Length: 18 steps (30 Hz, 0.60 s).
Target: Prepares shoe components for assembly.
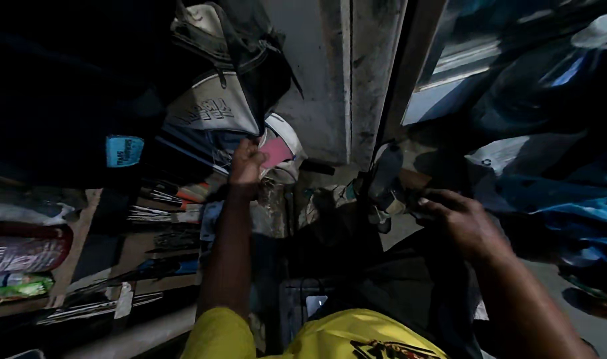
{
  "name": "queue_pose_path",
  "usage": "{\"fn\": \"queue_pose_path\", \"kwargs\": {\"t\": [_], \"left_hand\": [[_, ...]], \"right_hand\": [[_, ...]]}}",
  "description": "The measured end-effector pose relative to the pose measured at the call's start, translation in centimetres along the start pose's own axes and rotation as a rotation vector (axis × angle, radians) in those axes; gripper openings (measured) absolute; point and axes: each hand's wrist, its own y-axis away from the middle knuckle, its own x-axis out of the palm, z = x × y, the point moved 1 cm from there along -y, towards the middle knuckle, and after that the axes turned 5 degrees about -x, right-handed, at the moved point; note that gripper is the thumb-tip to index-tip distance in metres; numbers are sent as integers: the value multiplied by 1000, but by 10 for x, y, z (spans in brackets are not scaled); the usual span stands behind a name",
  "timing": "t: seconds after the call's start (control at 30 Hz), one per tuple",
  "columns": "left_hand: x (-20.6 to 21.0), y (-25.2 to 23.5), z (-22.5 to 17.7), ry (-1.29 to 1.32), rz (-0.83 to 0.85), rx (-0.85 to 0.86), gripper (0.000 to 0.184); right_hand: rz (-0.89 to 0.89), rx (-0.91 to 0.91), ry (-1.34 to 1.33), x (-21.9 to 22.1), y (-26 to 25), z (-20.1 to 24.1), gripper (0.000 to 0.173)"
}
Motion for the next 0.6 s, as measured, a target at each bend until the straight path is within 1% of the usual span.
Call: {"fn": "queue_pose_path", "kwargs": {"t": [0.07,0.13,0.17,0.23,0.27,0.33,0.4,0.47,0.5,0.53,0.57,0.6], "left_hand": [[-5,35,2,122,49,0,51],[-2,71,6,195,87,-62,58],[4,85,13,240,76,-82,61],[24,111,25,305,105,-65,61],[38,123,29,295,138,-48,60],[70,146,35,190,228,7,59],[102,165,37,-32,327,124,52],[120,175,38,-240,437,204,55],[124,176,38,-254,472,227,54],[127,176,38,-215,482,245,48],[129,175,39,-133,459,256,42],[132,173,38,-53,407,246,40]], "right_hand": [[76,-30,-49,8,3,2,30],[191,-61,-68,25,7,9,29],[258,-66,-90,36,11,14,29],[367,-45,-179,61,19,27,34],[414,-9,-261,73,22,34,39],[486,82,-437,92,24,39,47],[455,101,-504,101,21,31,46],[383,108,-556,99,16,18,43],[355,115,-596,95,15,12,42],[331,125,-632,90,15,8,42],[313,136,-672,85,16,3,44],[297,144,-706,79,17,0,46]]}}
